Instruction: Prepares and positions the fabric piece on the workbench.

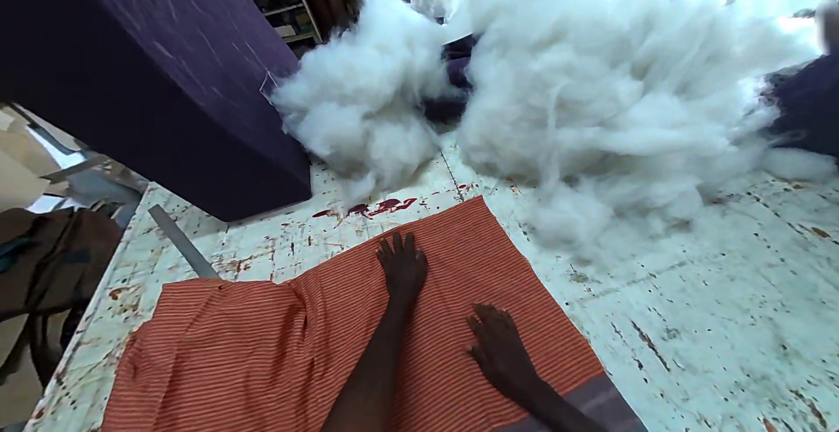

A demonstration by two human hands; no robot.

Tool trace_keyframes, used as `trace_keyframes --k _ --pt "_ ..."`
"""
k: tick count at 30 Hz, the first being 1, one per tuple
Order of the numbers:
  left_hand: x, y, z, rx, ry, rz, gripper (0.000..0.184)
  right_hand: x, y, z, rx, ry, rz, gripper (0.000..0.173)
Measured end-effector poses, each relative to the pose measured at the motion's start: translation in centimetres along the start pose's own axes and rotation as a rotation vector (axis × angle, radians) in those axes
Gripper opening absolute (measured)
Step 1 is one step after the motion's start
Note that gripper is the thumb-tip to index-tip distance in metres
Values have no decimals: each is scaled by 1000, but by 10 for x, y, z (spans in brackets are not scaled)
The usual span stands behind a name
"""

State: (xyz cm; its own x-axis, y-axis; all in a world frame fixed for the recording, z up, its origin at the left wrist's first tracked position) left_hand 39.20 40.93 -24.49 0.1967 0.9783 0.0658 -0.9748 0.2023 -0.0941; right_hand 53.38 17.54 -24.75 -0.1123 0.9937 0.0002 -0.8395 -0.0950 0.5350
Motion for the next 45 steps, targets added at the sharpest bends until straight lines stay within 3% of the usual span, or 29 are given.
trace_keyframes --k 4,7,11,13,17,22,27,32,37,42,45 --pt "2 3 -7 3 9 10 56 74 26 -1 100 26 147 58" --pt "4 3 -5 17 -17 0 56 143 11 -5 -40 4 265 59" --pt "5 7 -8 30 -34 3 58 216 -53 28 -104 -199 40 68" --pt "3 7 -10 31 -30 3 59 230 -51 38 -93 -224 -11 73" --pt "4 4 -9 58 2 -11 57 233 -3 11 -87 -80 255 67" --pt "6 4 -13 67 -4 -1 65 259 -63 43 -124 -257 -115 84" --pt "5 1 -11 54 -5 -9 69 235 -32 23 -138 -144 96 84" --pt "8 5 -13 70 -2 -1 69 241 -81 54 -61 -315 -271 86" --pt "6 1 -6 43 -35 -32 69 205 -17 20 -65 -192 5 84" --pt "6 4 -6 38 -18 -18 69 201 -80 49 -43 -343 -293 86" --pt "6 1 -4 29 -2 -26 68 168 -40 42 -58 -280 -157 82"
Point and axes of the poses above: each hand's wrist, its own x-axis towards the middle knuckle, its own z-axis out of the back of the hand, y = z × x, the point moved 9 cm from there along x, towards the middle knuckle, and after that the axes turned 6 degrees about x, right-handed, at the moved point
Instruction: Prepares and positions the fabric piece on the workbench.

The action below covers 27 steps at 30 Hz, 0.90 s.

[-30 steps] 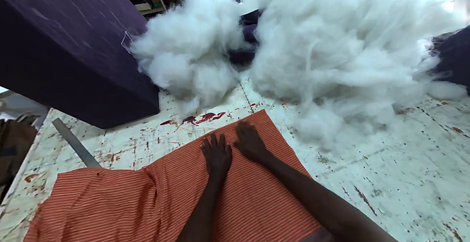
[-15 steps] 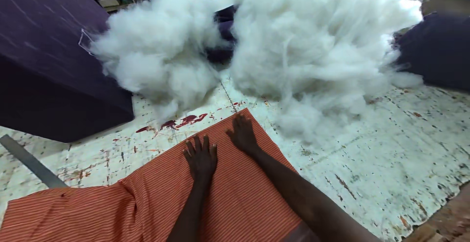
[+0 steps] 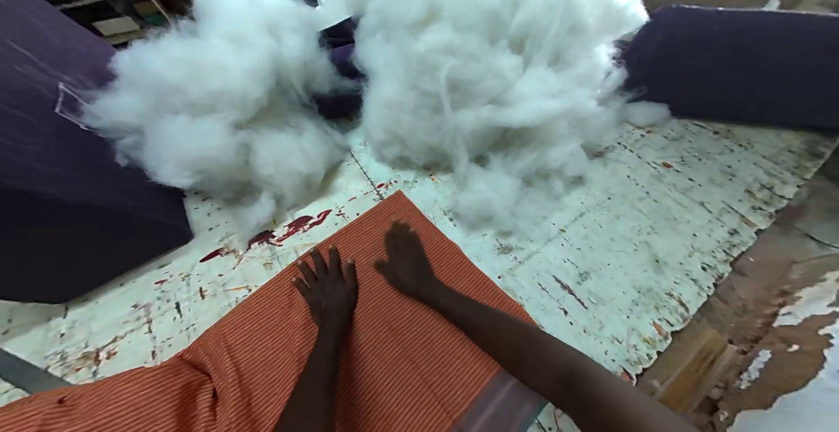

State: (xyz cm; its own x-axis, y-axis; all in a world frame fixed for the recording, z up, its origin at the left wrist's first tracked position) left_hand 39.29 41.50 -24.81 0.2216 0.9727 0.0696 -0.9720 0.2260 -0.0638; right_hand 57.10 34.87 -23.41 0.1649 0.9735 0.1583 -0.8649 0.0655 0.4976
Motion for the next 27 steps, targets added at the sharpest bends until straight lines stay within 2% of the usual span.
trace_keyframes --k 2,3,6,8,12,16,20,24,26,27 --pt "0 -1 -1 -1 3 -11 69 -38 17 -11 -15 138 131 84" --pt "0 -1 -2 -1 4 -16 70 -49 10 -10 -28 153 131 84" --pt "0 1 -2 4 4 -17 72 -57 -41 15 -61 18 -46 83" --pt "-2 0 -2 3 11 -22 72 -77 -55 30 -81 14 -124 88" --pt "-5 -5 5 -7 3 -39 76 -143 -40 36 -83 130 -10 86" --pt "-4 -3 3 -11 -4 -45 79 -180 -81 67 -114 1 -166 86" --pt "-7 -3 3 -33 1 -57 81 -242 -63 75 -134 135 -35 83" --pt "-1 -1 4 -51 104 -88 81 -266 -97 94 -125 1 -149 81" --pt "-3 0 10 -57 167 -110 83 -280 -99 101 -132 -9 -153 80" --pt "-12 -7 19 -50 138 -135 84 -288 -101 101 -148 5 -134 77"
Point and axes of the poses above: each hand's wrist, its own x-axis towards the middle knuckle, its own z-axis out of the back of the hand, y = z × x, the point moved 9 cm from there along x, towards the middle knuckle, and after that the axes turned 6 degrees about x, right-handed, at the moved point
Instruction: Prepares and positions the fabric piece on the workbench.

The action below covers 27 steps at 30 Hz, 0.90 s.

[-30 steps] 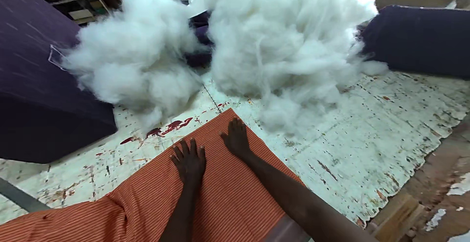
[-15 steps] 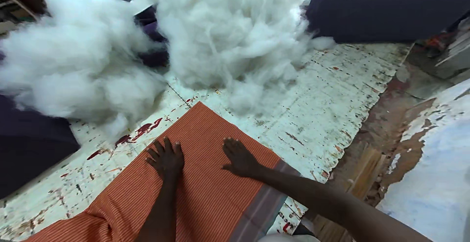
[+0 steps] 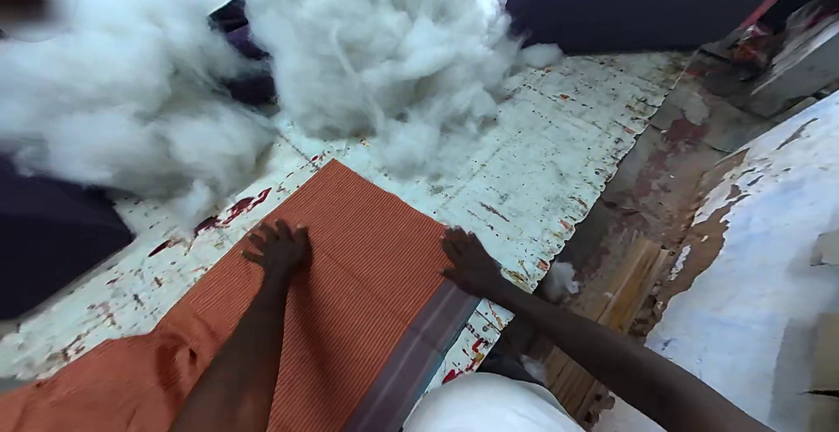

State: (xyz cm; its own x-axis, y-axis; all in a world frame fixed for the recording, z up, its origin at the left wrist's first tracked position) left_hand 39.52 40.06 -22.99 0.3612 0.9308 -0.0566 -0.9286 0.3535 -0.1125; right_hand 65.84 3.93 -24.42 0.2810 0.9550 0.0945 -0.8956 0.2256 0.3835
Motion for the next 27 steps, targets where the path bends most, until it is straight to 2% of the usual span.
trace_keyframes --k 2,4,7,9,14,17,27 --pt "-39 -30 6 21 -100 -98 82 -13 -3 -6 -1 15 17 75" --pt "-95 -81 -5 24 -127 -213 77 -11 -4 -7 -25 29 20 76" --pt "-194 -155 -41 40 -60 -364 77 -8 -7 -9 -48 10 27 78" --pt "-228 -176 -57 62 14 -377 77 -8 -10 -11 -57 12 35 79" --pt "-232 -172 -56 13 33 -302 77 -7 -12 -13 -59 6 49 86" --pt "-254 -171 -50 2 57 -275 75 -11 -12 -12 -75 5 61 86" --pt "-288 -174 -62 59 37 -356 78 -62 -12 -6 -90 13 18 89"
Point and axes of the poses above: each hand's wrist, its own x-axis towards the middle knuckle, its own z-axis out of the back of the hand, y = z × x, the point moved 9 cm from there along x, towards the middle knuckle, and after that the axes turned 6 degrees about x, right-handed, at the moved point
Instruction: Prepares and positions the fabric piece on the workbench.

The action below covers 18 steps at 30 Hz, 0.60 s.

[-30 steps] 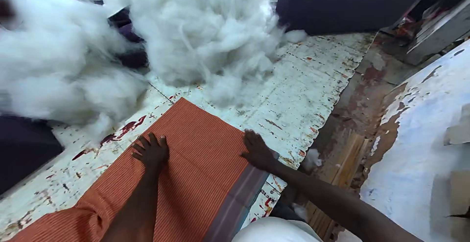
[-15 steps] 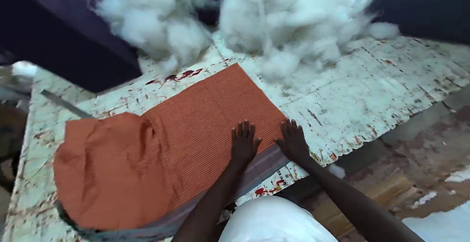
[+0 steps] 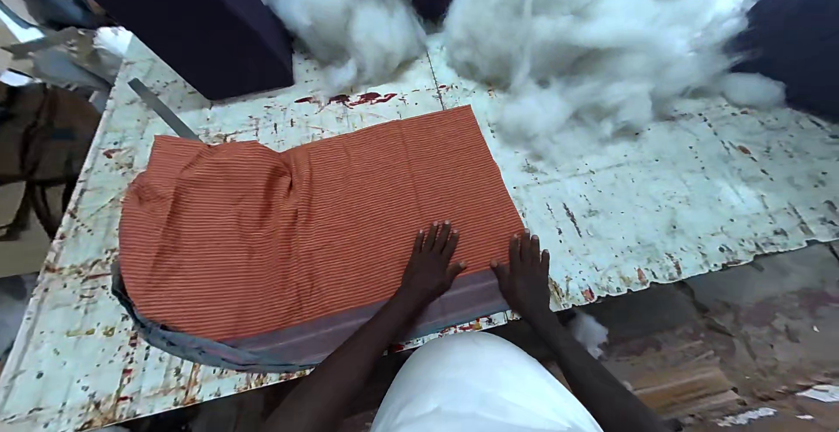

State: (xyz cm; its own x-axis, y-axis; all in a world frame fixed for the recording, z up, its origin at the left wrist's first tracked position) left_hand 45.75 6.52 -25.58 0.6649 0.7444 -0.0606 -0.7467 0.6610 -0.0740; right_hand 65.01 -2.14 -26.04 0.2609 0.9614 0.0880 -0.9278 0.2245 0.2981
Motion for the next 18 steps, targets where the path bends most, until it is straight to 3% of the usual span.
trace_keyframes --k 5,11,18 --pt "-2 -2 -2 10 -14 -10 77 1 10 12 87 23 -2 90" --pt "-3 1 -2 11 -52 -19 69 37 99 1 202 40 330 79" --pt "3 39 1 13 -130 249 66 47 87 -23 75 66 297 84"
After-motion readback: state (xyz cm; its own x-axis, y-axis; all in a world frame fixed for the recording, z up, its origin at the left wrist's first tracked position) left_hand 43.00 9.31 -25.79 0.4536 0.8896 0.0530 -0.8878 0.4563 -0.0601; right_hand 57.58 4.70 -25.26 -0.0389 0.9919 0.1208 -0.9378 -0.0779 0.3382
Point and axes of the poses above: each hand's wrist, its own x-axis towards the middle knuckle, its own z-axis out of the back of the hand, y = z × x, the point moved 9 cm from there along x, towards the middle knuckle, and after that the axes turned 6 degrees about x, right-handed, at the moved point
